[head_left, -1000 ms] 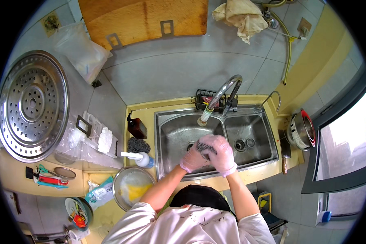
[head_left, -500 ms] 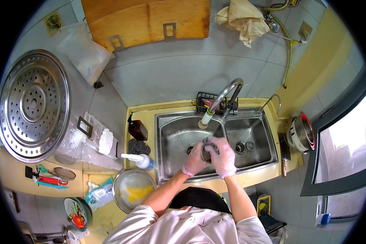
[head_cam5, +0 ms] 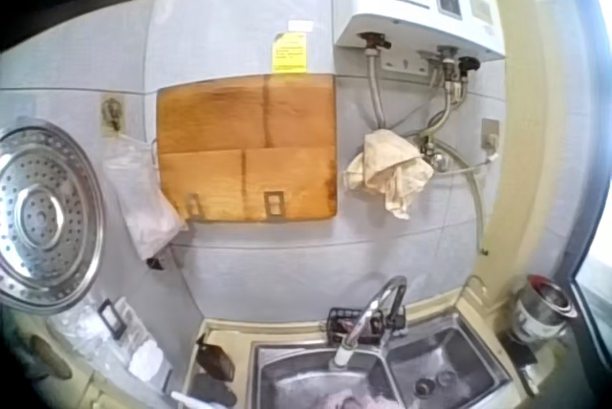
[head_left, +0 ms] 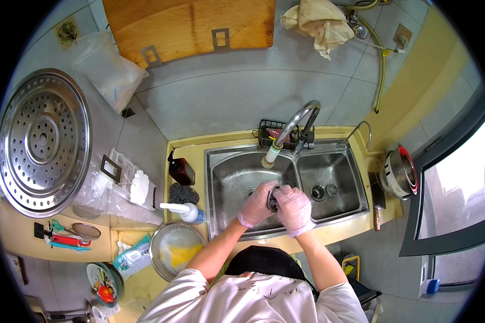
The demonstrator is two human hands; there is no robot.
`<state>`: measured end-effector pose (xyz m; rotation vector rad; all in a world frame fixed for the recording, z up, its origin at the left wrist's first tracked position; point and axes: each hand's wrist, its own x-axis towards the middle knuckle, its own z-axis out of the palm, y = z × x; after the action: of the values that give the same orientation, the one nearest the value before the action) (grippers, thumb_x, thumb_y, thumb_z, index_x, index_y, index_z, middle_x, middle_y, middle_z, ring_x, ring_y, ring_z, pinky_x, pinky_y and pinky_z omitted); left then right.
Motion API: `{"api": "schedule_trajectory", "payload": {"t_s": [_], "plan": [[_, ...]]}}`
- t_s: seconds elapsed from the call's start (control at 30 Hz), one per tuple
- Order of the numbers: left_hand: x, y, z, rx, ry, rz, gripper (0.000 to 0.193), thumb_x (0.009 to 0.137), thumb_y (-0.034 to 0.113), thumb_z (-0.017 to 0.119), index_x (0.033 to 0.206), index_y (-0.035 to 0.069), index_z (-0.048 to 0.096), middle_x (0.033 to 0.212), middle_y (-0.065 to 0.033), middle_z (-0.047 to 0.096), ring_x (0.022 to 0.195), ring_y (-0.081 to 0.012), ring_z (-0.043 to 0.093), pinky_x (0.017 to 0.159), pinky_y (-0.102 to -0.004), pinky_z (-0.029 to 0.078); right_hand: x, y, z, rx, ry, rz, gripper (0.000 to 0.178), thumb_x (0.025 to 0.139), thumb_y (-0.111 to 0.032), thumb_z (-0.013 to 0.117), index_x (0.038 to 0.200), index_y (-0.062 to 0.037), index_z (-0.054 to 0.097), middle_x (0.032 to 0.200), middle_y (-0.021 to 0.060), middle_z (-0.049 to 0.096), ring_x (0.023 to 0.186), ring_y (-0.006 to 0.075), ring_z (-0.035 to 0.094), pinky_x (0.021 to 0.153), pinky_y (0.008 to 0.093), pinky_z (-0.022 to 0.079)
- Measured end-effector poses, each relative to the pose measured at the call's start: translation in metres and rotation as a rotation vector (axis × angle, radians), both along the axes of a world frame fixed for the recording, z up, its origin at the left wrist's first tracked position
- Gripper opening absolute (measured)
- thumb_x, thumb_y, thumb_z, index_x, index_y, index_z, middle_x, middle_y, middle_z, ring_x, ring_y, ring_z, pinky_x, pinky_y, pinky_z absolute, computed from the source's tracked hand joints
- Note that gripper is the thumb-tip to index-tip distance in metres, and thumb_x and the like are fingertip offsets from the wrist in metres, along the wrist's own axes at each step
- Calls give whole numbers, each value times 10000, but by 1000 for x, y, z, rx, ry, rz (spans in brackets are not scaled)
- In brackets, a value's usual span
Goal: The person scrubs a small metal cup with a steel wool pad, then cleans the sink drain and basin using a sponge. They rinse the sponge under running water and wipe the sink surfaces.
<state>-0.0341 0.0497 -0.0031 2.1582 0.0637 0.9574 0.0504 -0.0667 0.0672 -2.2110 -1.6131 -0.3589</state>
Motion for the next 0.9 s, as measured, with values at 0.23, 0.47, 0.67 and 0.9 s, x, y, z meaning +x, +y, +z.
{"api": "schedule_trajectory", "payload": {"t_s": [0.23, 0.47, 0.67, 0.9], "plan": [[-1, 12, -12, 148, 283, -78, 649, 637, 18, 755, 1214, 45, 462, 1139, -181, 544, 1055, -355, 539, 921, -388, 443, 13, -3, -38, 52, 541, 141, 128, 630, -123, 668, 743, -86, 621, 832, 75, 614, 717, 289, 604, 616, 414, 495], [5, 19, -11, 192, 423, -183, 684, 622, 68, 781, 1217, 36, 444, 1121, -183, 550, 1046, -363, 548, 908, -408, 461, 2, 0, -65, -68, 317, -40, 160, 693, -139, 649, 825, -52, 626, 848, 128, 636, 768, 328, 627, 625, 418, 503], [-5, 10, -43, 231, 388, -218, 651, 652, 109, 785, 1196, 17, 439, 1091, -194, 548, 1029, -371, 554, 889, -392, 471, 0, -21, -79, -73, 564, 67, 160, 731, -125, 644, 858, -27, 646, 896, 127, 640, 855, 347, 621, 697, 414, 500], [4, 36, -35, -310, 924, -560, 633, 624, 233, 827, 1096, 13, 467, 974, -151, 596, 900, -236, 590, 816, -354, 473, 10, -16, -84, 16, -321, 254, 138, 620, -149, 632, 755, -123, 624, 852, 21, 559, 650, 206, 533, 502, 372, 434]]}}
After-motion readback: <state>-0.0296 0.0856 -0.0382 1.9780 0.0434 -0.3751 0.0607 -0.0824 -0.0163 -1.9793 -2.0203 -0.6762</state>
